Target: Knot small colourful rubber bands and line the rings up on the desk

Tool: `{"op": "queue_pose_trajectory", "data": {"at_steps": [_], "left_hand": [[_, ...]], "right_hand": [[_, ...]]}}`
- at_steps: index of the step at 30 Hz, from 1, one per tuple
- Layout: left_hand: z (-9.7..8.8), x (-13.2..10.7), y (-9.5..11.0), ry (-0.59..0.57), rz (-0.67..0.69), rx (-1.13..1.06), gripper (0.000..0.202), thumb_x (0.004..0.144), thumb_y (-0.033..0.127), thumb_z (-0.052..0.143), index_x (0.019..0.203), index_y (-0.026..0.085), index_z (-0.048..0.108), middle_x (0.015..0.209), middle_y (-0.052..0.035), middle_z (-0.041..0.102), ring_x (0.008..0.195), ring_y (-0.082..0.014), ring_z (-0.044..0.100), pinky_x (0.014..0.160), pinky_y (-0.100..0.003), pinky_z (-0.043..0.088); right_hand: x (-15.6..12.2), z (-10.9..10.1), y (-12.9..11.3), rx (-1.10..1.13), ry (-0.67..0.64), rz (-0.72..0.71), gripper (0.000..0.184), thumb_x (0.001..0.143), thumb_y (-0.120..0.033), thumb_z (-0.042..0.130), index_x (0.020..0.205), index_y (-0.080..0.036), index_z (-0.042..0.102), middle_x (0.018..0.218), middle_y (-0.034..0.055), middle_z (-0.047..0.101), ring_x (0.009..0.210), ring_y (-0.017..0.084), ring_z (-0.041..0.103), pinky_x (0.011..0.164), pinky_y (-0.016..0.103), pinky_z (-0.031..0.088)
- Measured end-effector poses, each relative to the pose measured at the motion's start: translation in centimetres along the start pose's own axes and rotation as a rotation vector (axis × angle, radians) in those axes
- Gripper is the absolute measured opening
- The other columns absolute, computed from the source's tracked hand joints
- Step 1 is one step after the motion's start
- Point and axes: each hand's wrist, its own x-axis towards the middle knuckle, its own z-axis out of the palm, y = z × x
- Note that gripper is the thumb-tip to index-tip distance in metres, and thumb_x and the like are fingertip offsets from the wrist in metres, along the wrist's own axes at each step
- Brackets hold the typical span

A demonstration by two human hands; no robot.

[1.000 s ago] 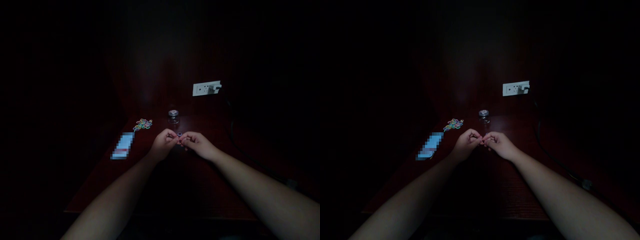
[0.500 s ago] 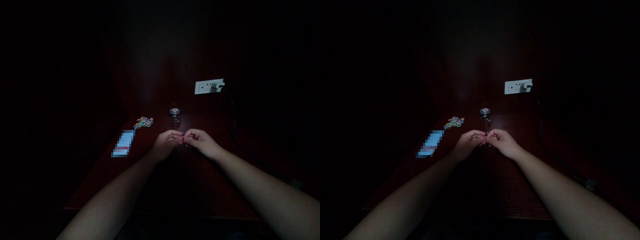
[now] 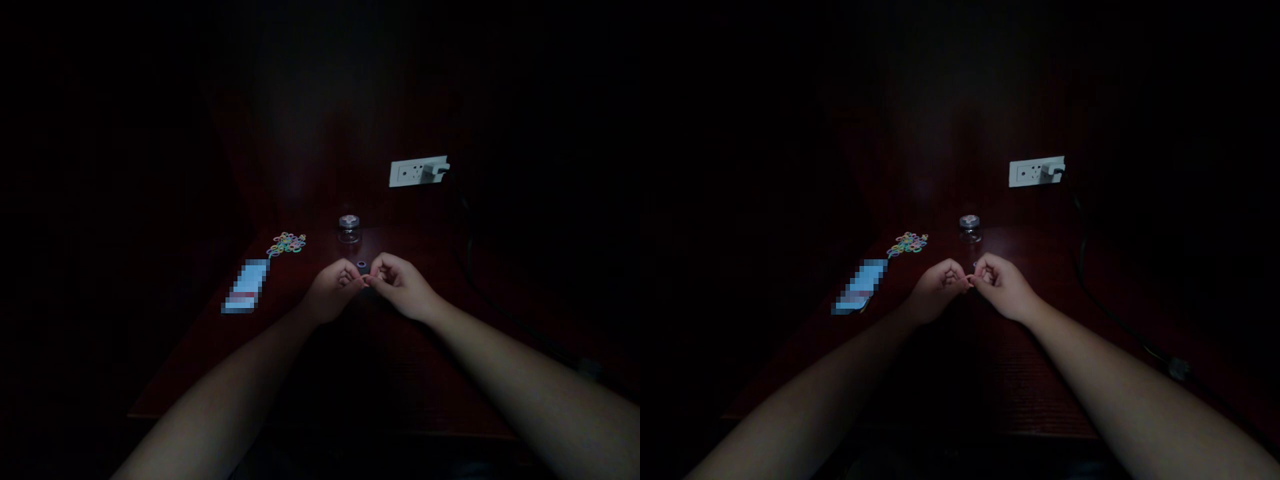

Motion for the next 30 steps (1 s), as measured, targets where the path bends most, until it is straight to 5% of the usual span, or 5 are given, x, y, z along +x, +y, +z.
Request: {"op": "queue_pose_trajectory", "data": {"at_steps": [11, 30], "left_hand": [[-0.07, -0.03, 0.09, 0.064, 0.025, 0.062, 0.017, 0.077, 0.030, 0.059, 0.079, 0.015, 0.051, 0.065, 0.0029, 0.053, 0.056, -0.0067, 0.045, 0.051, -0.018, 0.033], [-0.12, 0.21, -0.32, 0.011, 0.035, -0.008, 0.019, 0.079, 0.028, 0.057, 0.090, 0.013, 0.059, 0.078, -0.0025, 0.062, 0.069, -0.0097, 0.056, 0.061, -0.020, 0.042]], "right_hand": [[0.14, 0.00, 0.32, 0.071, -0.089, 0.059, 0.018, 0.076, -0.030, 0.061, 0.085, -0.018, 0.052, 0.066, -0.0016, 0.052, 0.053, 0.009, 0.044, 0.048, 0.022, 0.033], [0.08, -0.28, 0.04, -0.013, -0.071, 0.042, 0.021, 0.078, -0.036, 0.059, 0.077, -0.015, 0.056, 0.061, -0.0015, 0.051, 0.051, 0.009, 0.041, 0.047, 0.022, 0.030]]}}
